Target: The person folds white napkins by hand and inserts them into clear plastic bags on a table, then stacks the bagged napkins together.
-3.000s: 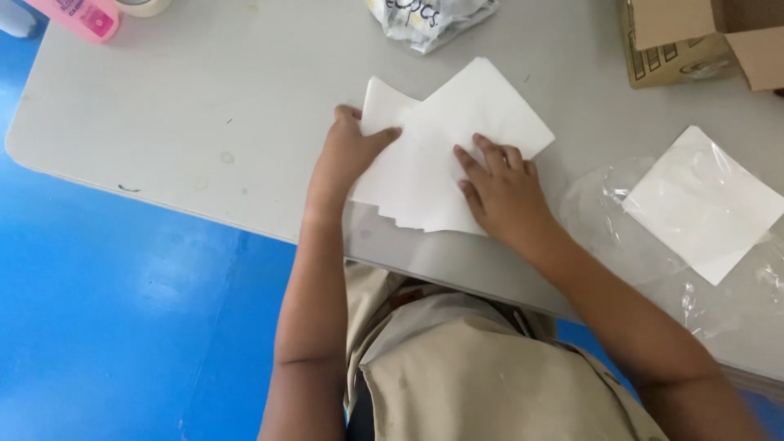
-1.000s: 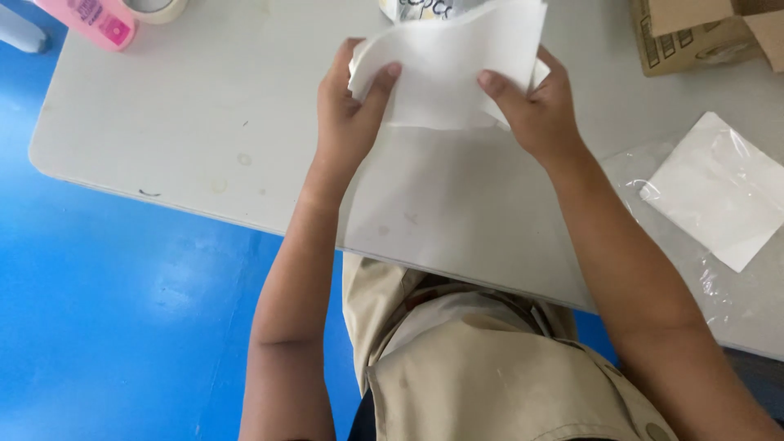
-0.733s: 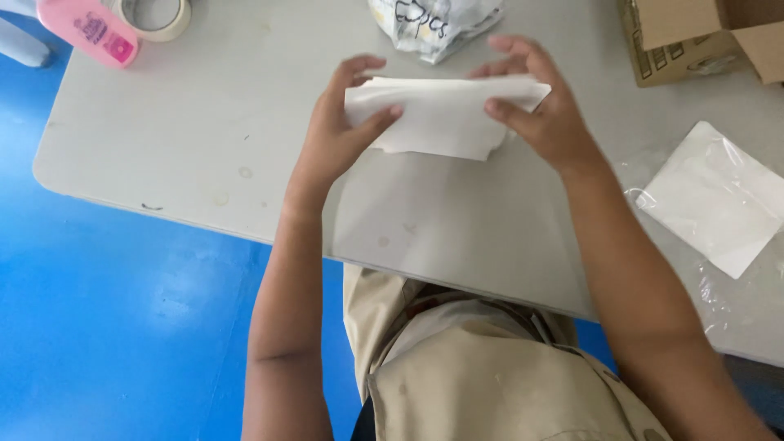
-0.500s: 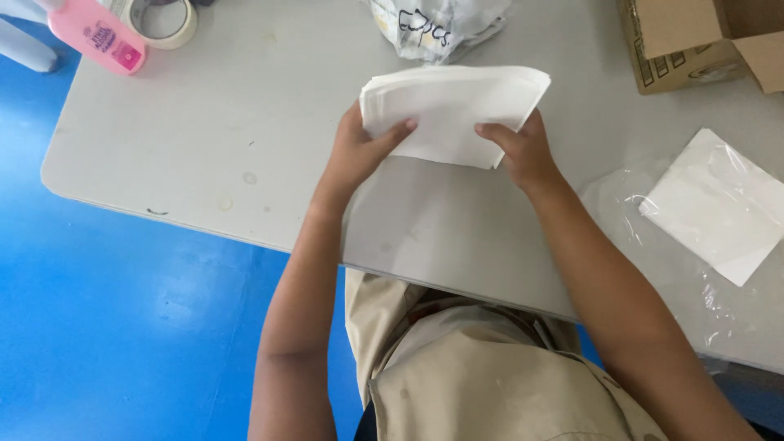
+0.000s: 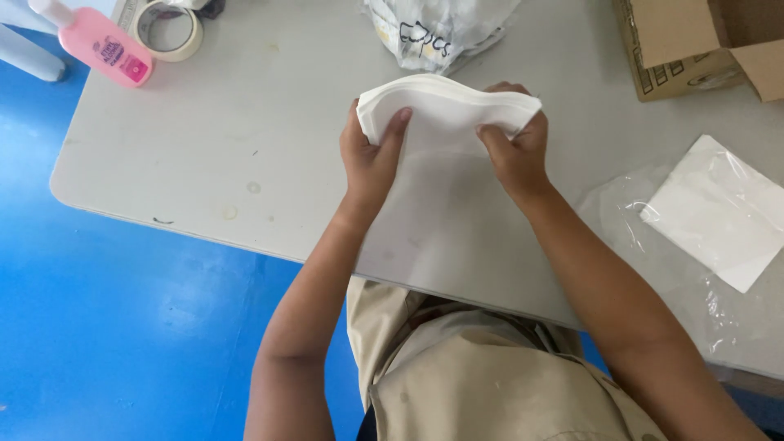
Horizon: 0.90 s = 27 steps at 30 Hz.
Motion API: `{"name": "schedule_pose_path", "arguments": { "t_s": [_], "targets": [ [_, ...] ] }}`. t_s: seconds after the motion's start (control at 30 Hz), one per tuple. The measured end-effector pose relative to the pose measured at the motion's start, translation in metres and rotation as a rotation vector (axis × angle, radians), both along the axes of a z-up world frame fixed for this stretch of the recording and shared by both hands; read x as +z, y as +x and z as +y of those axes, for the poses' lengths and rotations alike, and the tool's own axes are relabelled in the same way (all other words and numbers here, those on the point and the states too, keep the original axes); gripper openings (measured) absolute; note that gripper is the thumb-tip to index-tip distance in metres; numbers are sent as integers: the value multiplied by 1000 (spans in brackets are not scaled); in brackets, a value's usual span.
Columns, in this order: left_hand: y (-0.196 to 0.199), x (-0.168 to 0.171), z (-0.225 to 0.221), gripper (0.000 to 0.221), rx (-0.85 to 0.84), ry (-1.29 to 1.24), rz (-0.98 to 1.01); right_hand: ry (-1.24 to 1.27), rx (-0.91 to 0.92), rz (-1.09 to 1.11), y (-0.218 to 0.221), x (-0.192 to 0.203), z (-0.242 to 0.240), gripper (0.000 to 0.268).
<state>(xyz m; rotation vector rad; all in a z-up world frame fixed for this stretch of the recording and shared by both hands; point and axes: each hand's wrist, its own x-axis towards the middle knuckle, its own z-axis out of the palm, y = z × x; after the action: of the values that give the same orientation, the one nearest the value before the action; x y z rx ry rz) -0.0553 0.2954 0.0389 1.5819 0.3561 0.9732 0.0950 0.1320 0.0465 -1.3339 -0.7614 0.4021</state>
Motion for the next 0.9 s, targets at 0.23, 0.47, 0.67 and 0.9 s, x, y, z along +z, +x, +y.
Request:
{"name": "schedule_pose_path", "arguments": {
  "t_s": [0.23,0.47,0.67,0.9],
  "targets": [
    [-20,30,0,33,-28,230,-61,40,111,-311,14,21,-14,37],
    [-15,0,-3,48,-11,256,7,132,50,-70,16,-6,-6,29],
    [-14,13,-15,42,-138,-36,77,148,-7,16,5,-7,1,33],
    [-5,-11,-8,40,-132,-10,-64,107,12,-131,18,-25,0,40]
  ]
}}
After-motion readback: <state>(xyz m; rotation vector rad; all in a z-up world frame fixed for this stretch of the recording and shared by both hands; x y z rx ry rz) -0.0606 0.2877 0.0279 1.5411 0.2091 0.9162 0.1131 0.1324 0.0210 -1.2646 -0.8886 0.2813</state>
